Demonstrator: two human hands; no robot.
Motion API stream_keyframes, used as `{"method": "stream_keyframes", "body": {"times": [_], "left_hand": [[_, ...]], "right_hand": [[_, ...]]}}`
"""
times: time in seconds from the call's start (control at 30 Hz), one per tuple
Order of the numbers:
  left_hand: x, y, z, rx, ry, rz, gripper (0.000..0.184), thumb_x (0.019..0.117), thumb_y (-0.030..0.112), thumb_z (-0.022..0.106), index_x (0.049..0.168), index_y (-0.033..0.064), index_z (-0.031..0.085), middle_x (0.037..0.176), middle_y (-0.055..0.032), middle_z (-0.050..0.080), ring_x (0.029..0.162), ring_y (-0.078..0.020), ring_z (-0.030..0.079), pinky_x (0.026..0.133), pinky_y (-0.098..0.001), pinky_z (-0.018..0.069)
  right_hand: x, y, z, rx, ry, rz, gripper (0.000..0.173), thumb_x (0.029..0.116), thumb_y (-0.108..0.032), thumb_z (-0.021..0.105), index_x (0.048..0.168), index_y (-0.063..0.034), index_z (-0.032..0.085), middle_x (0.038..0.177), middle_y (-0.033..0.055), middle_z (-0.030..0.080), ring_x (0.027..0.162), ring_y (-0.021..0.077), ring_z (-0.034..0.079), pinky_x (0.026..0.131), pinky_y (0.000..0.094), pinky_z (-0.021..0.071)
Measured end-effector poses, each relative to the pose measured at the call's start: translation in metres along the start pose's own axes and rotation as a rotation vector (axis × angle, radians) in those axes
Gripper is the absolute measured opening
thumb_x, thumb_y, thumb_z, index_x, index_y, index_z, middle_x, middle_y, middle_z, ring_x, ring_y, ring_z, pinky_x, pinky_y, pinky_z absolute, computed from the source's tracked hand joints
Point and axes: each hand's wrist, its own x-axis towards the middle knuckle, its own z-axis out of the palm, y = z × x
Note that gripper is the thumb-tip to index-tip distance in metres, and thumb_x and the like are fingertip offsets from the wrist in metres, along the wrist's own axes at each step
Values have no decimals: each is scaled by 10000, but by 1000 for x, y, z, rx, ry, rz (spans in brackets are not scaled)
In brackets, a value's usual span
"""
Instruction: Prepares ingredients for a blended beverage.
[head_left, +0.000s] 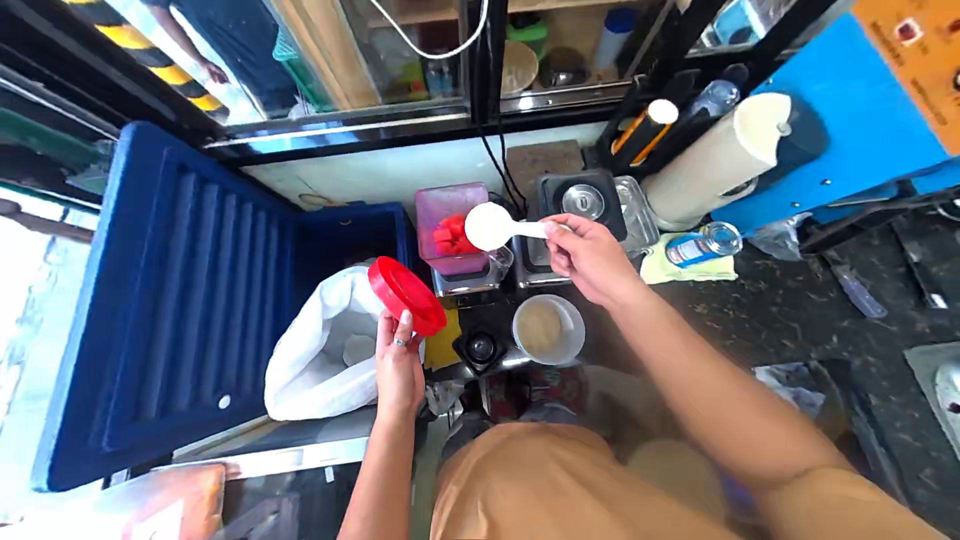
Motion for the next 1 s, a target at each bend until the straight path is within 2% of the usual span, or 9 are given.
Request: {"method": "stream_keyframes", "body": {"times": [0.1,0.2,0.3,0.4,0.57,0.7,0.83,0.93,1.0], "left_hand": [[-4,-2,-14,-25,26,-12,346,1073,171,472,1389,29,467,1247,-161,639,1109,-273,660,949,-461,566],[-8,-4,-27,-31,30,-23,337,1073,173,468,1377,29,474,1242,-160,641,1113,-273,658,949,-468,567],[-10,-8,-37,-25,34,-38,317,1068,170,468,1355,39,489,1226,-143,645,1098,-260,663,935,-457,573],[-12,-16,-38,-24,36,-81,305,1066,165,476,1342,35,496,1203,-144,652,1073,-258,670,915,-449,580],[-17,-35,-26,-54,-15,-173,291,1069,172,463,1328,46,501,1145,-134,675,1008,-241,694,884,-429,595],[-38,-69,-15,8,-80,-359,318,1081,172,464,1368,35,471,1163,-147,668,1025,-256,690,887,-448,596],[-56,-109,11,72,-155,-542,323,1074,172,483,1363,28,484,1193,-170,665,1053,-291,686,886,-476,593],[-66,-129,33,79,-175,-618,308,1077,182,493,1347,33,501,1220,-180,657,1087,-308,677,909,-497,586],[-69,-136,45,98,-179,-623,293,1079,182,500,1325,24,515,1204,-183,665,1080,-307,681,914,-491,587]], "right_hand": [[33,-5,29,-348,35,-201,224,1044,-176,586,1165,-49,725,791,53,690,566,120,610,520,281,541],[56,13,40,-894,-54,-582,238,1032,-187,597,1177,-117,772,1009,68,741,883,162,709,828,362,606],[62,27,44,-1237,-146,-920,272,1022,-66,557,1187,-120,766,885,118,664,828,264,676,741,399,590],[51,29,45,-1293,-129,-967,301,1016,-35,562,1240,-118,745,862,127,632,792,269,655,692,378,571],[-23,2,23,-994,86,-836,262,1025,-138,613,1251,-102,740,932,71,661,811,158,640,711,307,572],[-107,35,-32,-962,106,-474,272,1035,-195,577,1235,-113,743,929,45,682,798,107,645,710,283,582],[-83,124,-59,-1206,-301,17,315,1064,-209,489,1207,-78,737,1087,164,721,1028,327,699,919,523,565],[-36,190,-48,-1453,-541,76,213,999,1,515,1073,25,713,1143,230,679,1081,422,662,898,598,548],[-14,235,-40,-1537,-603,136,161,964,10,571,986,26,730,1078,225,696,1017,420,683,831,609,568]]}}
